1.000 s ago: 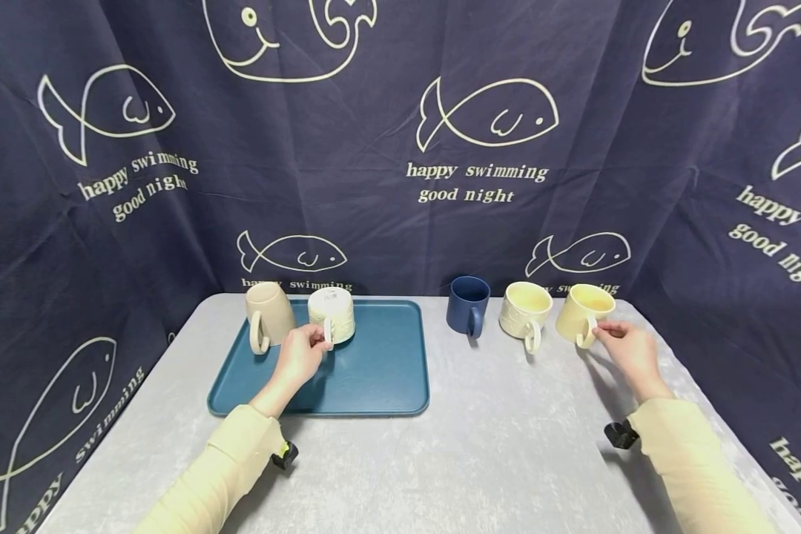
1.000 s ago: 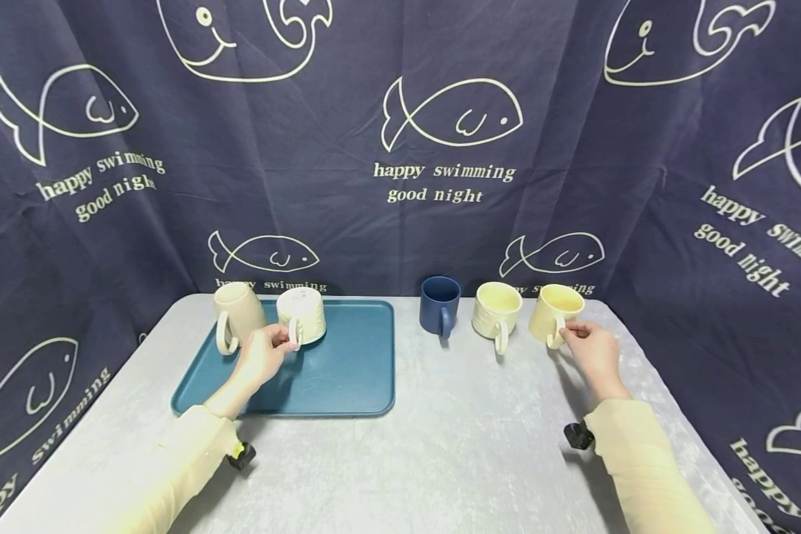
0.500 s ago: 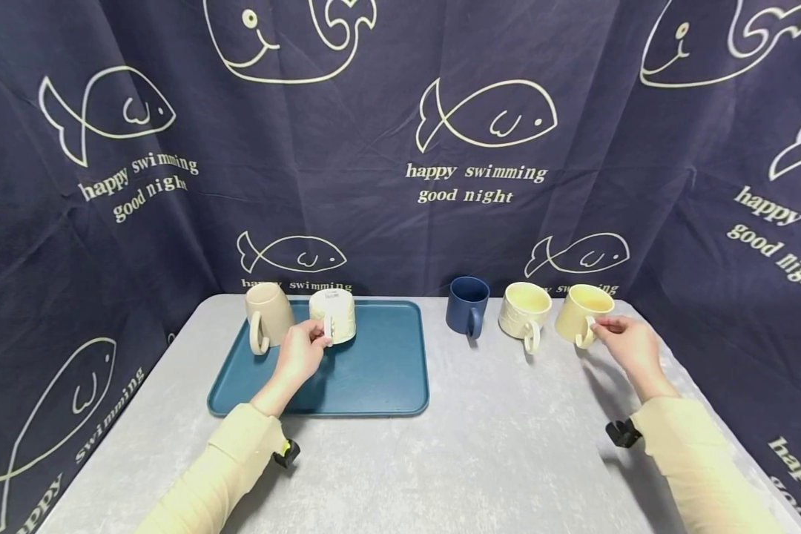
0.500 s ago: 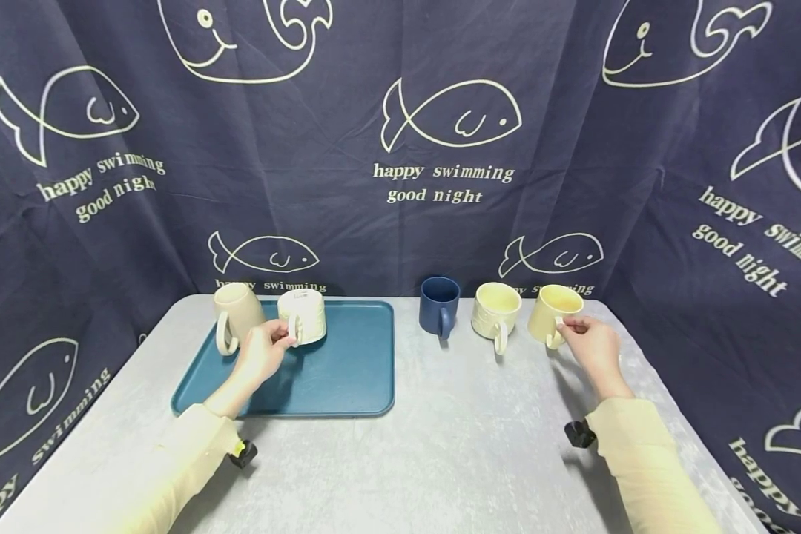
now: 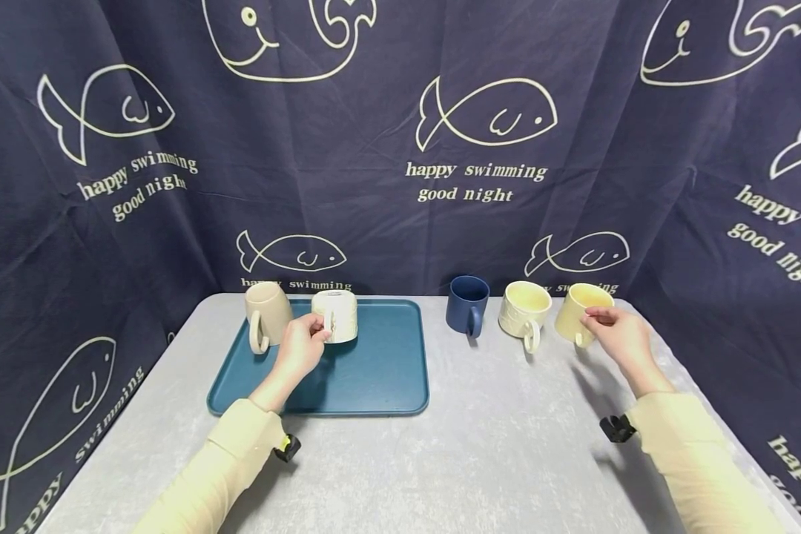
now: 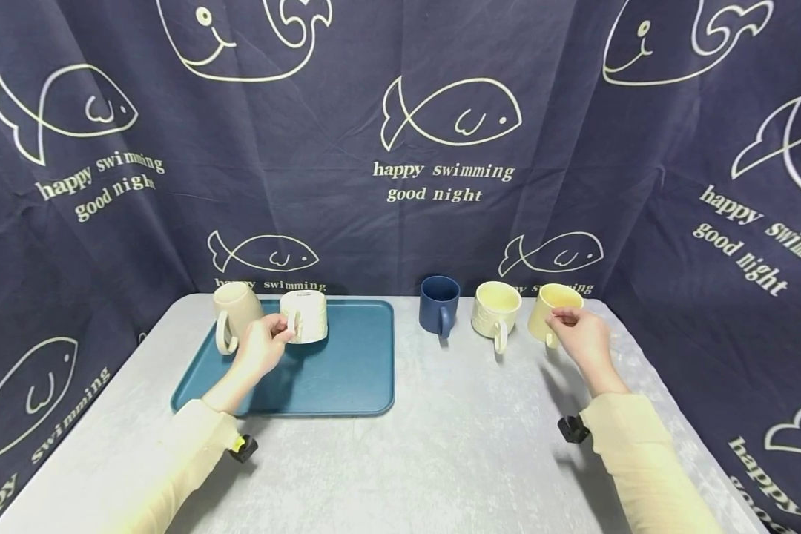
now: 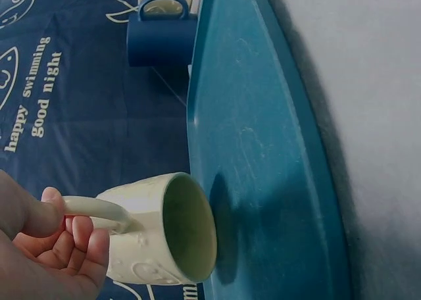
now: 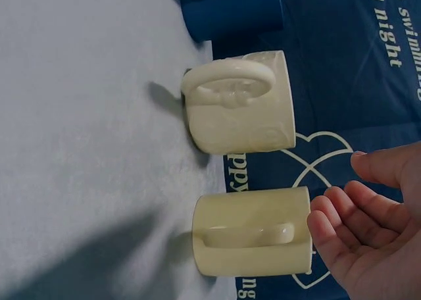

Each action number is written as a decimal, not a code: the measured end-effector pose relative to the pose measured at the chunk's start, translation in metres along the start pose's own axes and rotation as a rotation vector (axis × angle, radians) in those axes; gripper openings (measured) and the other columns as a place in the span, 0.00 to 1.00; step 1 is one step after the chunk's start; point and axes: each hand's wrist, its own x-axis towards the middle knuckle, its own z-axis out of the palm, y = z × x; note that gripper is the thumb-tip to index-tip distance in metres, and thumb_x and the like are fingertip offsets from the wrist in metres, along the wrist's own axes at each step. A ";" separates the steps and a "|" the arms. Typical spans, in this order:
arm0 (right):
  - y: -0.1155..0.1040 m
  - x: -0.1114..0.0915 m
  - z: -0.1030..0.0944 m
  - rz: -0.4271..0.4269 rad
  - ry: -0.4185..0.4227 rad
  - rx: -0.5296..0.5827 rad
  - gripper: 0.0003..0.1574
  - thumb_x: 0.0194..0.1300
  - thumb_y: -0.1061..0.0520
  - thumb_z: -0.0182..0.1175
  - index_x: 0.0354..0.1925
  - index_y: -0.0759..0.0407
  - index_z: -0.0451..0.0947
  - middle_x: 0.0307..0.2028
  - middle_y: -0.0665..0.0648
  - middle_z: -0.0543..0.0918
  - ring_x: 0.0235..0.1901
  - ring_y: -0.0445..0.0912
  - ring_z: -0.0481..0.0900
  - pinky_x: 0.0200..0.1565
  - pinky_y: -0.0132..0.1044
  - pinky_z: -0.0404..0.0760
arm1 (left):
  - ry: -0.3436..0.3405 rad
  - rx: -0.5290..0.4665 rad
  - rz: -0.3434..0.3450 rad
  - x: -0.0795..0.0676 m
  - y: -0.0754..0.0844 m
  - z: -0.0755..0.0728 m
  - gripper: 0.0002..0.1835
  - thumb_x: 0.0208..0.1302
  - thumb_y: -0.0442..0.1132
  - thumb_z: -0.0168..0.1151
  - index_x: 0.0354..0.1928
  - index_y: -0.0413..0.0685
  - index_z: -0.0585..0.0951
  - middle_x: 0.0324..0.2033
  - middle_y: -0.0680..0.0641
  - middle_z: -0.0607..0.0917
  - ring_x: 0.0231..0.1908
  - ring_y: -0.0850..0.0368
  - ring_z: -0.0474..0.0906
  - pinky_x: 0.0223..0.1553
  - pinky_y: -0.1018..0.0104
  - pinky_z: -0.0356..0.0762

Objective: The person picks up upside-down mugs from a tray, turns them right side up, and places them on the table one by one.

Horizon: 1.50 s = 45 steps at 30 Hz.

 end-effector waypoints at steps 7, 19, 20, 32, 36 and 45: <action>-0.008 0.002 0.000 -0.071 0.020 0.028 0.19 0.62 0.56 0.61 0.44 0.70 0.79 0.38 0.70 0.83 0.25 0.15 0.62 0.29 0.22 0.68 | 0.000 0.007 0.004 0.002 0.004 -0.003 0.03 0.58 0.28 0.62 0.34 0.34 0.81 0.28 0.41 0.83 0.31 0.50 0.78 0.36 0.58 0.74; -0.036 0.002 -0.001 -0.154 -0.001 0.069 0.15 0.60 0.58 0.63 0.42 0.68 0.81 0.37 0.68 0.84 0.25 0.15 0.66 0.30 0.17 0.68 | -0.023 0.031 0.029 -0.005 0.017 -0.007 0.02 0.58 0.30 0.63 0.32 0.36 0.81 0.26 0.44 0.83 0.28 0.52 0.75 0.31 0.64 0.71; -0.039 0.001 0.000 -0.161 -0.003 0.081 0.15 0.60 0.58 0.63 0.42 0.68 0.81 0.37 0.68 0.84 0.25 0.15 0.66 0.30 0.16 0.67 | -0.026 0.030 0.037 -0.006 0.019 -0.007 0.02 0.58 0.29 0.63 0.32 0.36 0.80 0.25 0.44 0.82 0.27 0.53 0.75 0.30 0.64 0.71; -0.074 0.000 -0.002 -0.247 -0.025 0.128 0.16 0.61 0.58 0.63 0.44 0.67 0.80 0.40 0.67 0.84 0.29 0.15 0.67 0.34 0.13 0.67 | -0.052 0.028 0.067 -0.010 0.039 -0.011 0.02 0.59 0.31 0.62 0.32 0.38 0.81 0.25 0.46 0.82 0.26 0.54 0.74 0.30 0.65 0.70; -0.084 0.000 -0.002 -0.252 -0.028 0.145 0.16 0.61 0.57 0.63 0.45 0.65 0.80 0.40 0.64 0.85 0.29 0.16 0.69 0.34 0.14 0.69 | -0.055 0.016 0.077 -0.010 0.047 -0.014 0.02 0.59 0.30 0.61 0.33 0.39 0.81 0.26 0.46 0.82 0.27 0.54 0.74 0.31 0.64 0.71; -0.109 -0.003 -0.002 -0.314 -0.044 0.287 0.17 0.60 0.59 0.64 0.46 0.68 0.79 0.41 0.67 0.84 0.32 0.22 0.75 0.37 0.15 0.73 | -0.050 -0.005 0.147 -0.012 0.063 -0.024 0.02 0.59 0.30 0.61 0.32 0.40 0.81 0.24 0.47 0.82 0.25 0.57 0.73 0.28 0.66 0.69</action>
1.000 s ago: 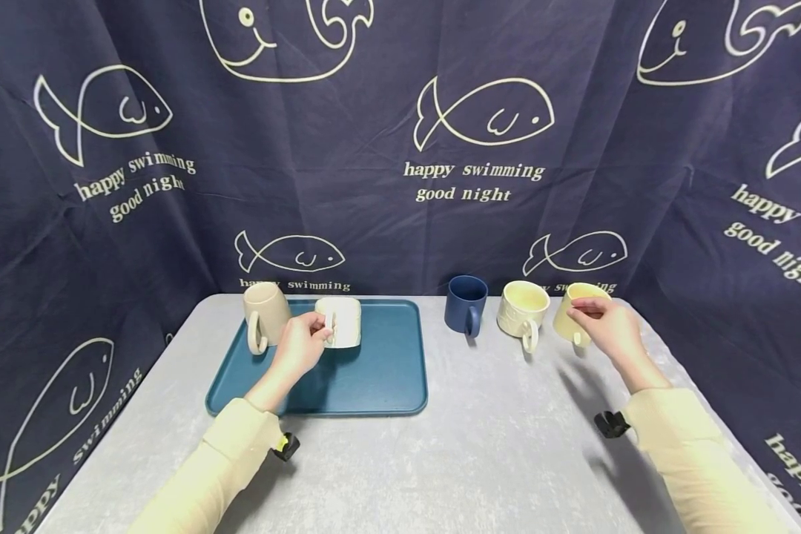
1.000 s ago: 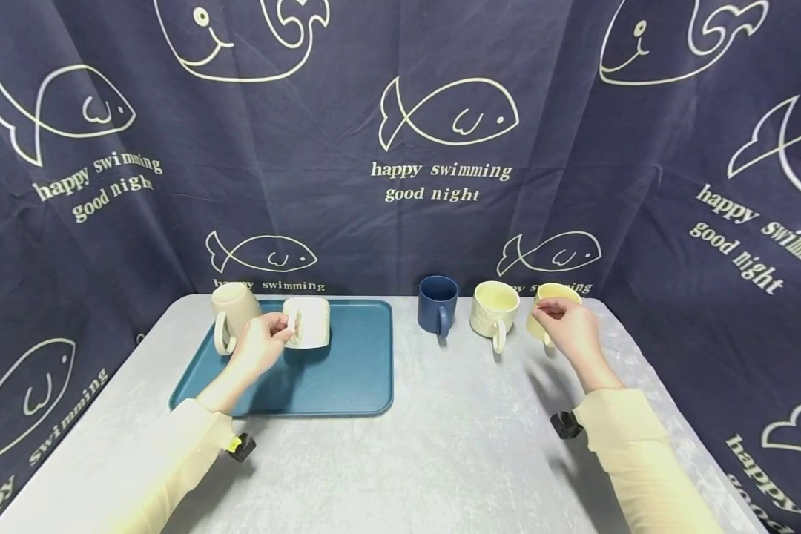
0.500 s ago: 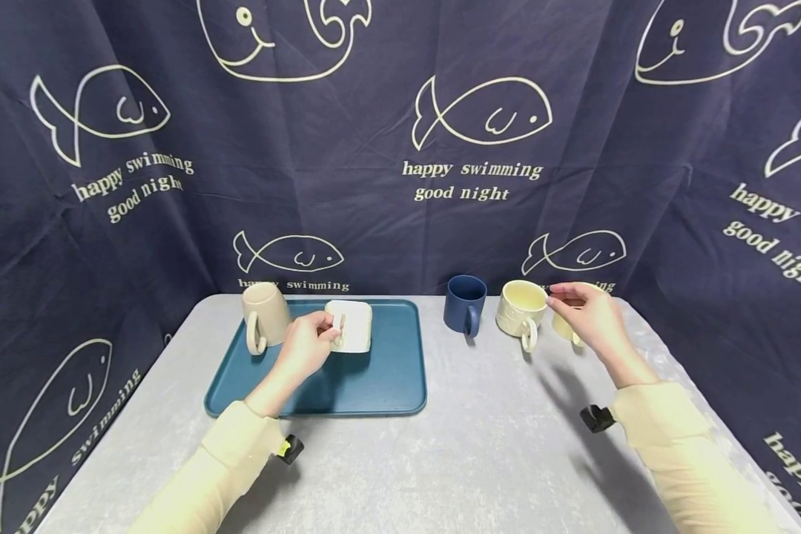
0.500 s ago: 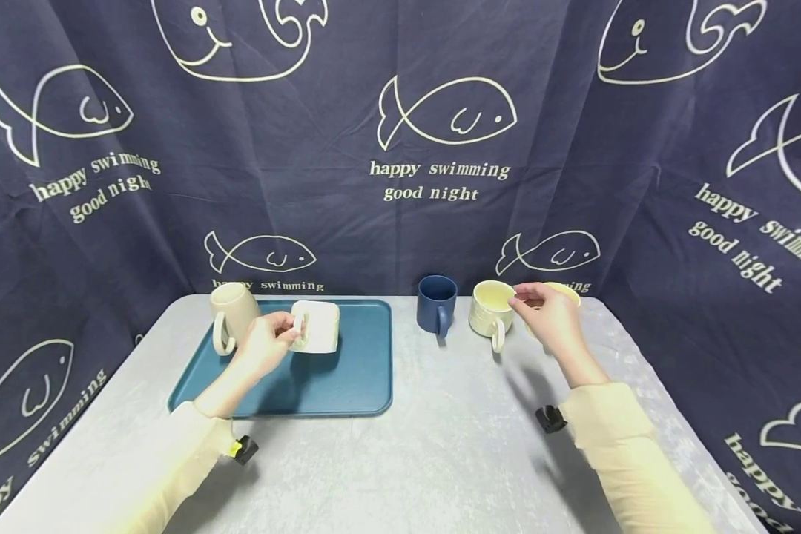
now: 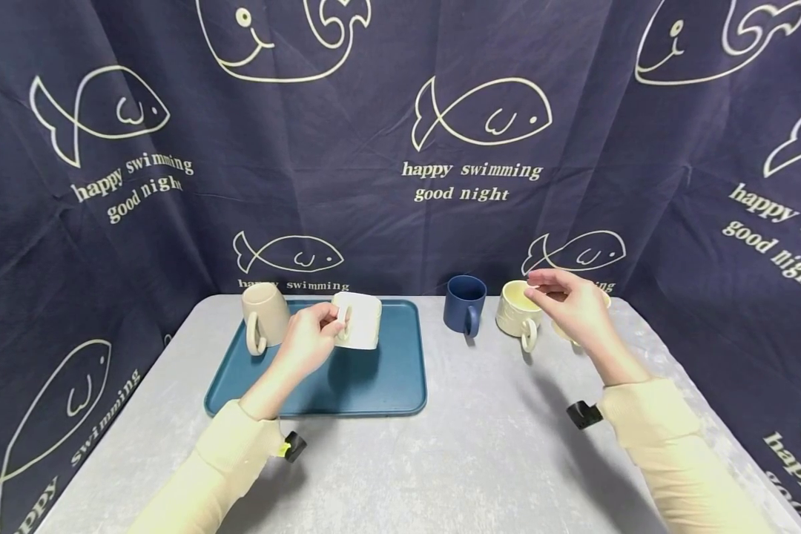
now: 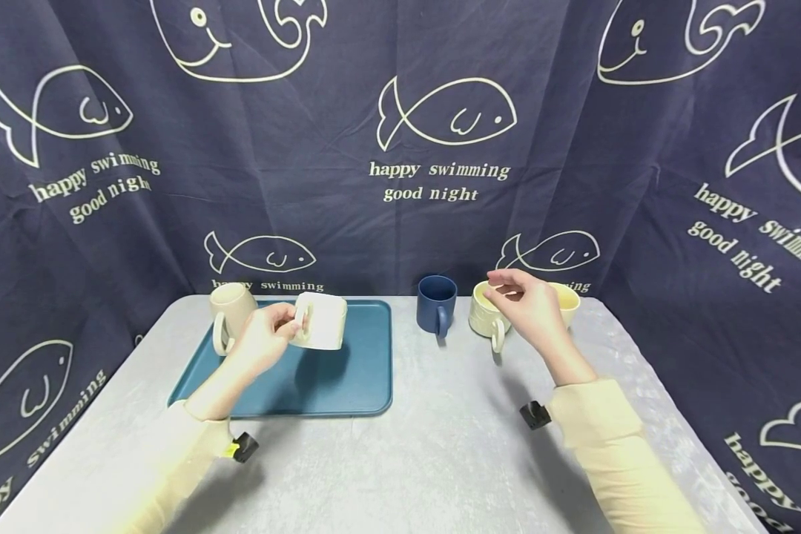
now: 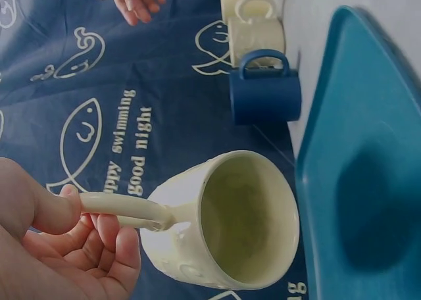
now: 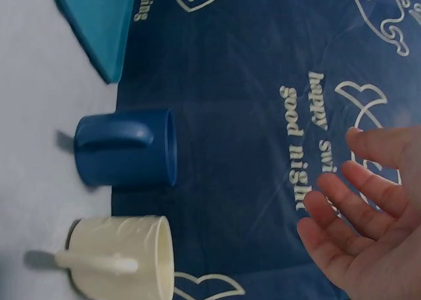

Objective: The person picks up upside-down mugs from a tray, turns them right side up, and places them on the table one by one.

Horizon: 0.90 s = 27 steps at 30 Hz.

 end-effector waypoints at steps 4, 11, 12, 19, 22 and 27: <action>-0.010 0.001 0.004 -0.020 -0.017 0.043 0.18 0.59 0.60 0.65 0.47 0.66 0.79 0.42 0.65 0.84 0.33 0.25 0.76 0.38 0.17 0.74 | -0.007 -0.015 0.010 0.000 0.007 -0.004 0.02 0.59 0.30 0.61 0.33 0.40 0.82 0.26 0.47 0.82 0.25 0.57 0.73 0.29 0.66 0.70; -0.028 0.001 0.012 -0.084 -0.044 0.076 0.19 0.57 0.62 0.67 0.48 0.63 0.80 0.41 0.62 0.85 0.35 0.28 0.79 0.40 0.20 0.77 | -0.049 -0.020 0.023 0.001 0.020 -0.011 0.02 0.61 0.30 0.60 0.32 0.41 0.81 0.26 0.47 0.81 0.25 0.56 0.71 0.28 0.65 0.69; -0.030 0.000 0.014 -0.091 -0.047 0.078 0.19 0.57 0.62 0.67 0.48 0.62 0.80 0.41 0.61 0.85 0.35 0.28 0.79 0.41 0.22 0.77 | -0.056 -0.022 0.020 0.001 0.021 -0.012 0.02 0.61 0.30 0.60 0.32 0.42 0.81 0.26 0.47 0.81 0.25 0.56 0.71 0.29 0.65 0.69; -0.048 -0.003 0.025 -0.160 -0.044 0.079 0.19 0.55 0.63 0.68 0.47 0.61 0.81 0.41 0.57 0.85 0.40 0.38 0.81 0.47 0.29 0.78 | -0.101 -0.046 -0.007 0.000 0.031 -0.017 0.03 0.62 0.31 0.58 0.34 0.41 0.81 0.28 0.47 0.81 0.26 0.56 0.72 0.28 0.66 0.69; -0.063 -0.008 0.028 -0.215 -0.044 0.111 0.19 0.53 0.68 0.68 0.46 0.66 0.80 0.41 0.62 0.85 0.39 0.38 0.81 0.46 0.28 0.78 | -0.113 -0.048 -0.012 -0.001 0.034 -0.018 0.04 0.63 0.31 0.58 0.34 0.42 0.81 0.27 0.47 0.81 0.26 0.57 0.72 0.28 0.66 0.69; -0.088 -0.017 0.030 -0.305 -0.042 0.124 0.17 0.50 0.73 0.67 0.42 0.72 0.79 0.38 0.66 0.84 0.37 0.34 0.80 0.43 0.32 0.80 | -0.140 -0.071 -0.017 -0.003 0.037 -0.016 0.04 0.63 0.32 0.57 0.33 0.43 0.81 0.26 0.49 0.80 0.26 0.57 0.71 0.27 0.66 0.69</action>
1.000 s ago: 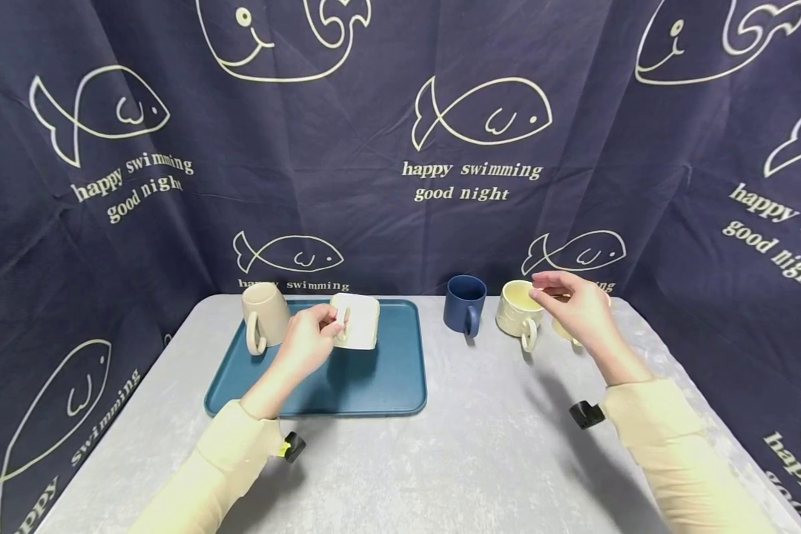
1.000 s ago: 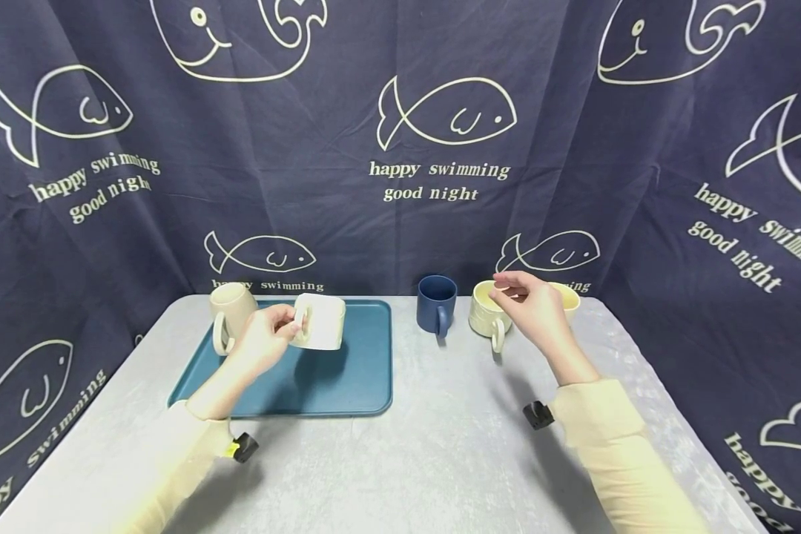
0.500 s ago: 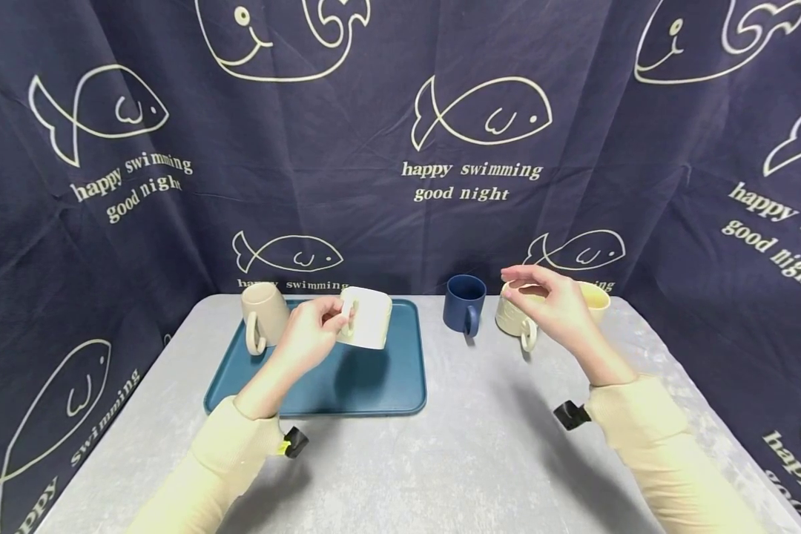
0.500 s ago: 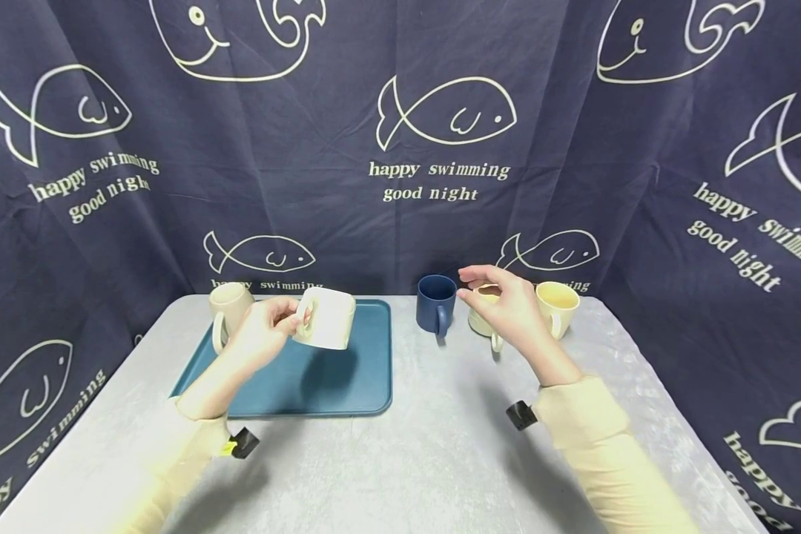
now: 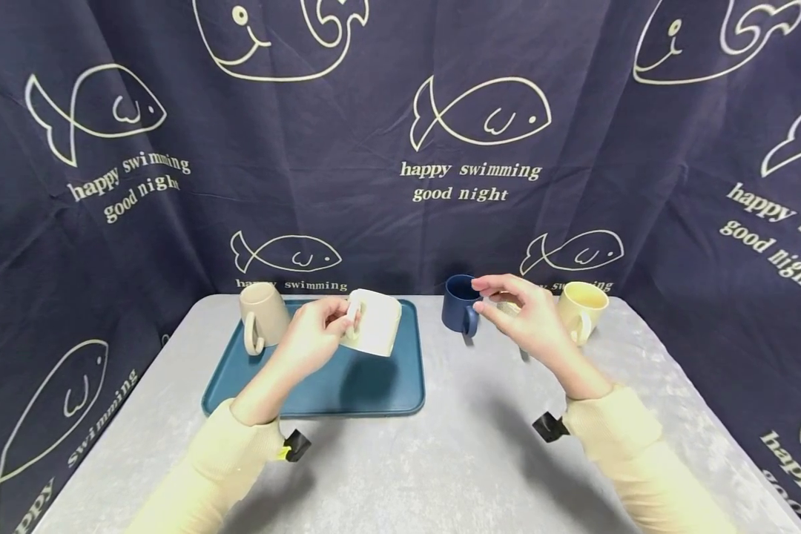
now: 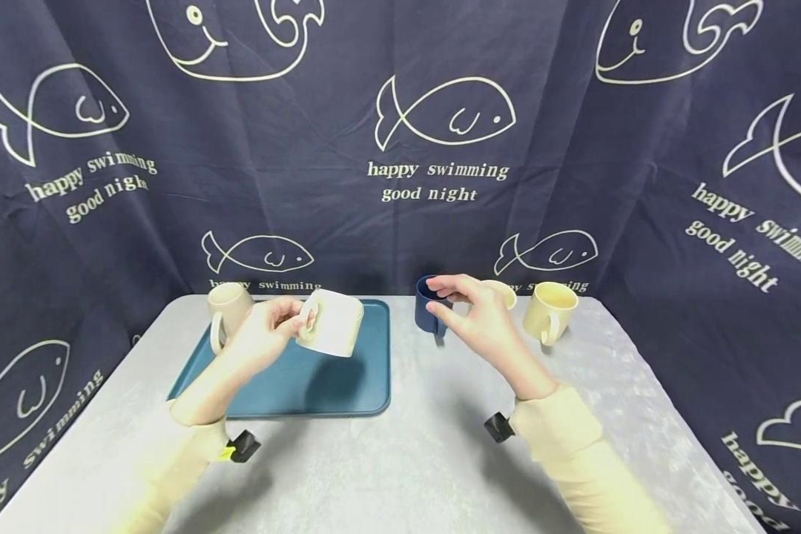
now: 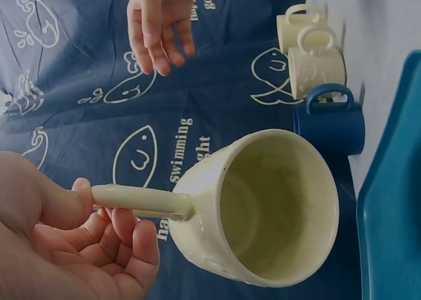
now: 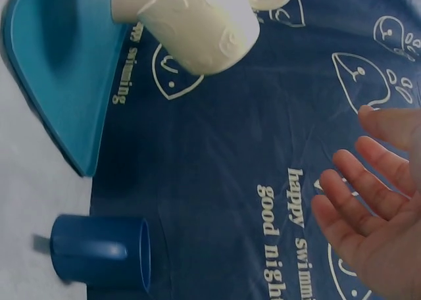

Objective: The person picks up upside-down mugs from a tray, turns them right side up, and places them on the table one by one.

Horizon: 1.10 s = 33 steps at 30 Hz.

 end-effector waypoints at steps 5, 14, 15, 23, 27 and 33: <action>0.000 -0.005 0.015 -0.039 -0.030 0.046 0.18 0.50 0.72 0.67 0.43 0.71 0.79 0.39 0.65 0.84 0.38 0.40 0.80 0.43 0.39 0.81 | -0.027 -0.030 0.001 -0.003 0.001 0.003 0.04 0.64 0.32 0.57 0.32 0.44 0.80 0.25 0.50 0.80 0.24 0.57 0.71 0.26 0.66 0.68; 0.020 -0.020 0.038 -0.085 -0.046 0.047 0.21 0.52 0.64 0.70 0.46 0.61 0.80 0.42 0.55 0.84 0.40 0.45 0.80 0.44 0.32 0.80 | -0.083 -0.029 0.037 -0.008 0.005 0.010 0.04 0.62 0.29 0.57 0.32 0.42 0.80 0.25 0.49 0.80 0.25 0.59 0.71 0.27 0.66 0.69; 0.019 -0.021 0.039 -0.096 -0.044 0.042 0.21 0.52 0.64 0.70 0.46 0.60 0.80 0.42 0.54 0.84 0.39 0.44 0.80 0.44 0.32 0.80 | -0.090 -0.030 0.039 -0.009 0.006 0.010 0.04 0.62 0.29 0.57 0.32 0.42 0.80 0.24 0.49 0.79 0.25 0.58 0.71 0.27 0.66 0.69; 0.018 -0.029 0.053 -0.110 -0.085 0.053 0.21 0.53 0.63 0.70 0.48 0.59 0.80 0.43 0.54 0.84 0.40 0.44 0.81 0.46 0.33 0.79 | -0.132 -0.033 0.063 -0.013 0.010 0.018 0.04 0.61 0.29 0.58 0.33 0.43 0.81 0.25 0.51 0.81 0.26 0.59 0.72 0.28 0.68 0.70; 0.016 -0.033 0.057 -0.103 -0.099 0.023 0.22 0.52 0.61 0.70 0.48 0.56 0.80 0.44 0.51 0.84 0.40 0.41 0.81 0.43 0.33 0.78 | -0.161 -0.043 0.070 -0.014 0.013 0.023 0.04 0.62 0.30 0.58 0.33 0.44 0.81 0.26 0.52 0.82 0.27 0.61 0.73 0.29 0.69 0.71; 0.015 -0.035 0.065 -0.126 -0.135 0.073 0.21 0.54 0.61 0.70 0.47 0.56 0.80 0.44 0.52 0.83 0.40 0.44 0.81 0.45 0.36 0.79 | -0.202 -0.027 0.099 -0.015 0.016 0.029 0.04 0.62 0.30 0.58 0.31 0.45 0.81 0.23 0.53 0.80 0.25 0.62 0.71 0.26 0.70 0.70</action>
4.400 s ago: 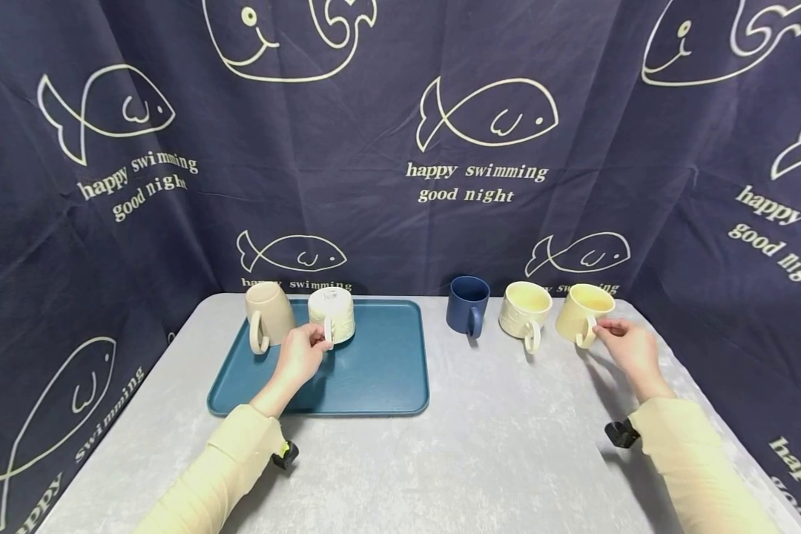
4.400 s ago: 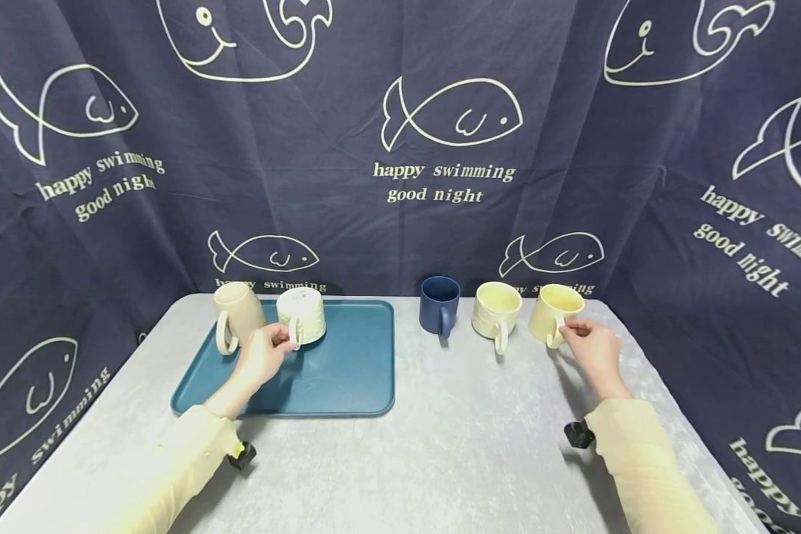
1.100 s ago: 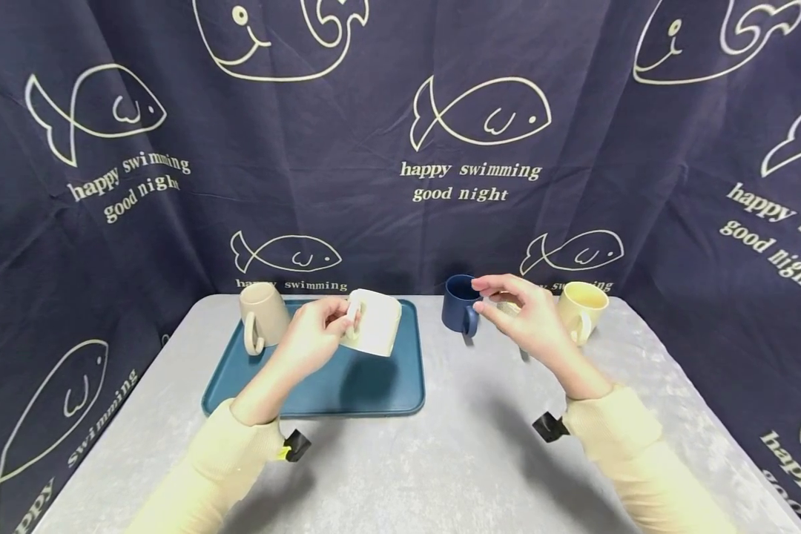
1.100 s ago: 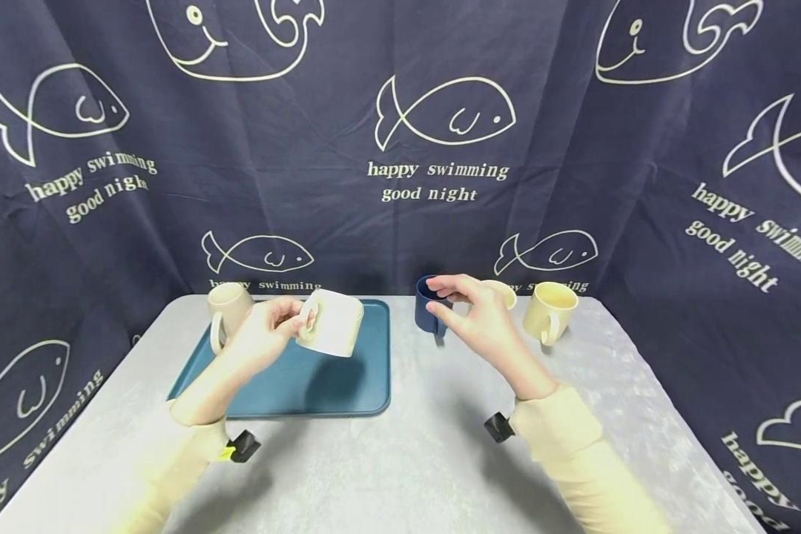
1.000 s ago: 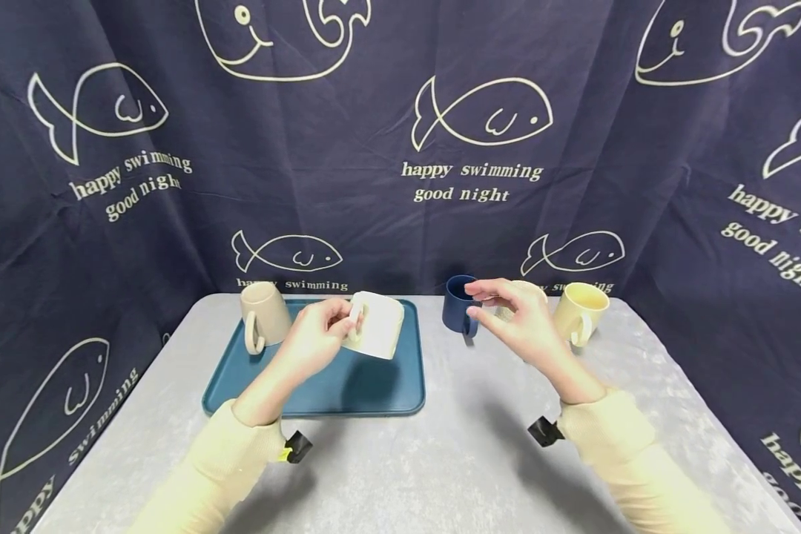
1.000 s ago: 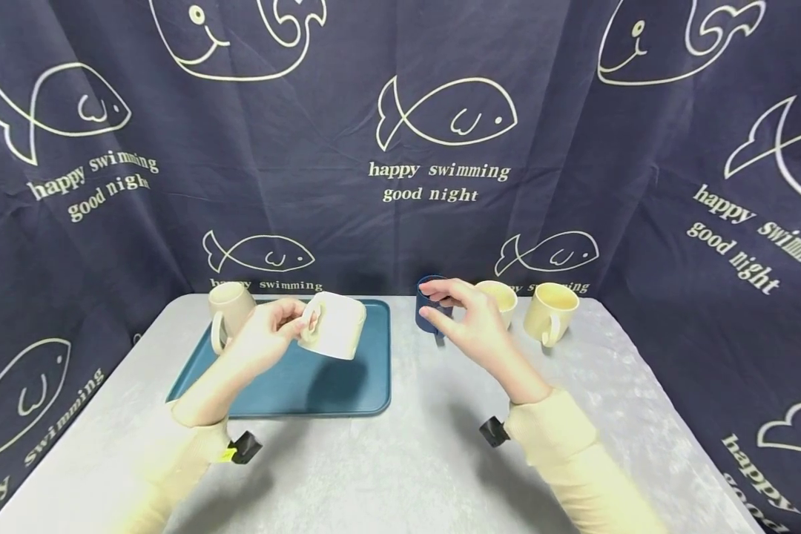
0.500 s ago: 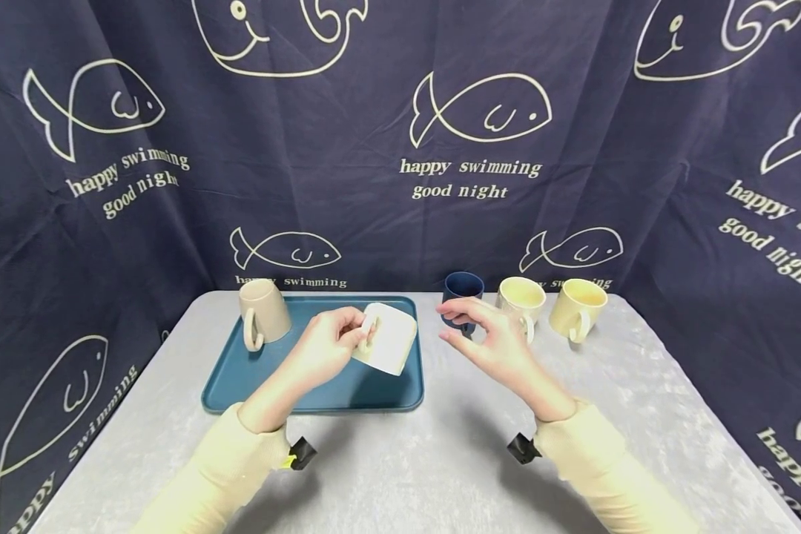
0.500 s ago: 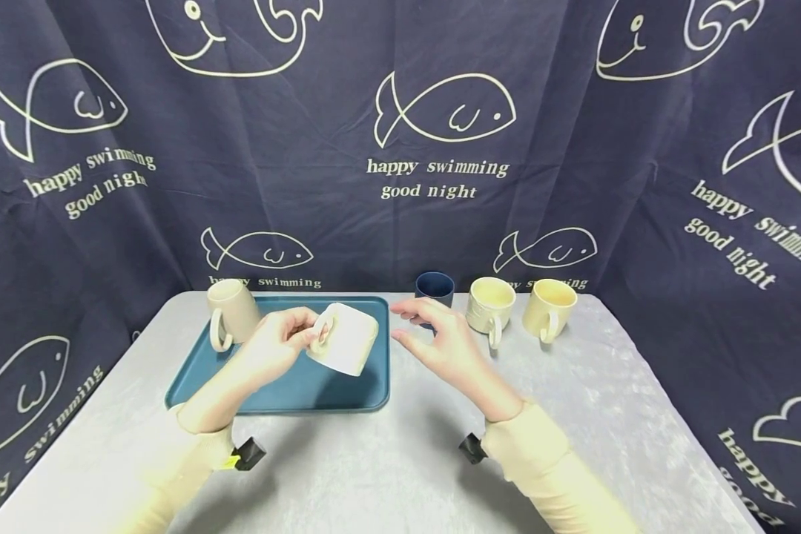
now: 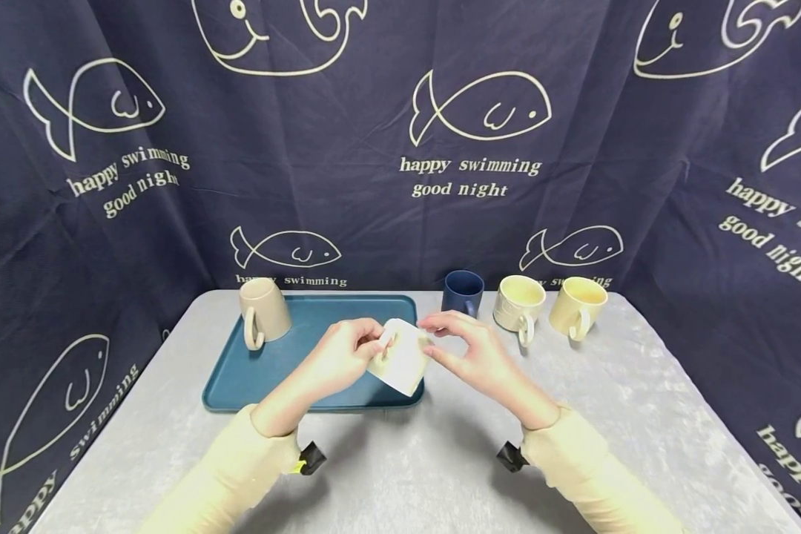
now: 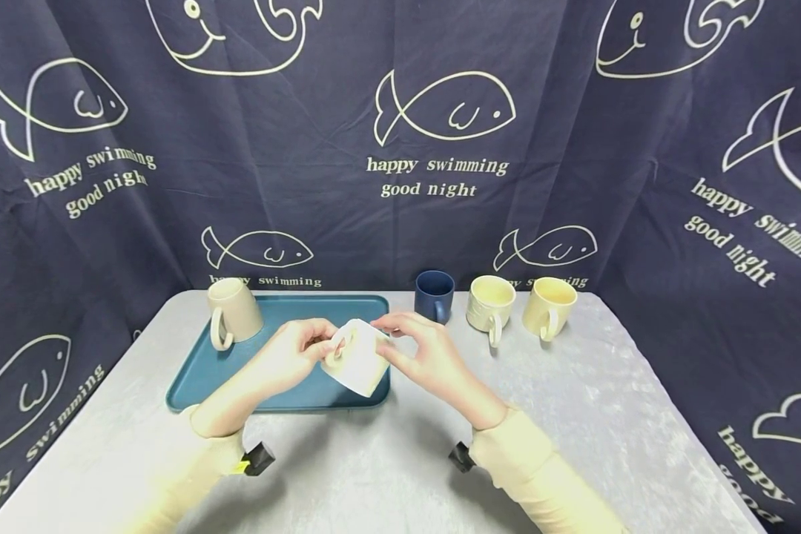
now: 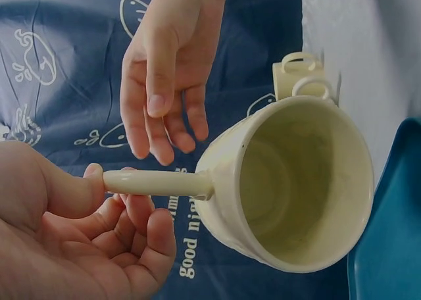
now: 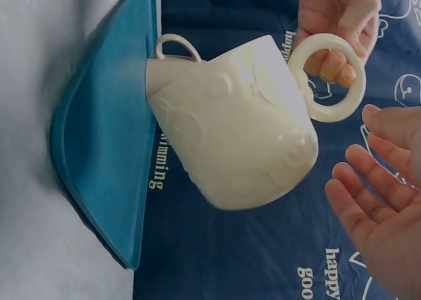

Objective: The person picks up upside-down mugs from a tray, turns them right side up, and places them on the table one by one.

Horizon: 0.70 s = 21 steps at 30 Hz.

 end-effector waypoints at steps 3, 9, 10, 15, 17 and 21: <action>0.000 0.000 0.003 -0.007 -0.025 0.010 0.21 0.54 0.61 0.69 0.48 0.56 0.80 0.44 0.52 0.83 0.40 0.44 0.81 0.46 0.37 0.80 | -0.027 0.006 0.022 0.001 0.001 0.003 0.05 0.61 0.30 0.58 0.30 0.44 0.80 0.21 0.53 0.79 0.24 0.62 0.70 0.26 0.70 0.70; -0.001 -0.001 0.006 0.005 -0.075 -0.006 0.22 0.54 0.60 0.69 0.49 0.55 0.80 0.44 0.50 0.82 0.41 0.42 0.81 0.46 0.36 0.80 | -0.070 0.023 0.045 0.002 0.003 0.008 0.04 0.61 0.31 0.60 0.29 0.45 0.80 0.20 0.54 0.79 0.23 0.63 0.70 0.25 0.71 0.70; -0.002 -0.001 0.006 0.005 -0.083 -0.005 0.22 0.54 0.60 0.69 0.49 0.55 0.80 0.44 0.50 0.82 0.41 0.42 0.81 0.46 0.37 0.80 | -0.081 0.020 0.045 0.001 0.003 0.009 0.04 0.61 0.31 0.60 0.29 0.44 0.80 0.20 0.54 0.79 0.23 0.63 0.70 0.25 0.71 0.70; -0.003 -0.001 0.007 0.000 -0.123 0.013 0.20 0.55 0.61 0.68 0.48 0.55 0.80 0.41 0.48 0.83 0.38 0.39 0.81 0.43 0.35 0.80 | -0.130 0.011 0.058 -0.001 0.007 0.012 0.04 0.61 0.30 0.59 0.30 0.44 0.80 0.21 0.53 0.79 0.24 0.63 0.70 0.25 0.71 0.70; -0.003 0.000 0.007 -0.010 -0.139 0.018 0.18 0.56 0.61 0.68 0.47 0.55 0.80 0.39 0.47 0.83 0.37 0.39 0.80 0.41 0.32 0.79 | -0.142 0.015 0.063 -0.002 0.008 0.013 0.04 0.61 0.30 0.59 0.30 0.44 0.81 0.21 0.54 0.79 0.24 0.63 0.71 0.26 0.71 0.71; -0.001 -0.001 0.008 -0.032 -0.163 0.017 0.12 0.56 0.61 0.67 0.42 0.54 0.82 0.34 0.46 0.82 0.34 0.37 0.79 0.38 0.29 0.78 | -0.159 0.040 0.076 -0.004 0.010 0.015 0.04 0.60 0.30 0.60 0.30 0.46 0.81 0.21 0.56 0.79 0.25 0.63 0.72 0.27 0.72 0.72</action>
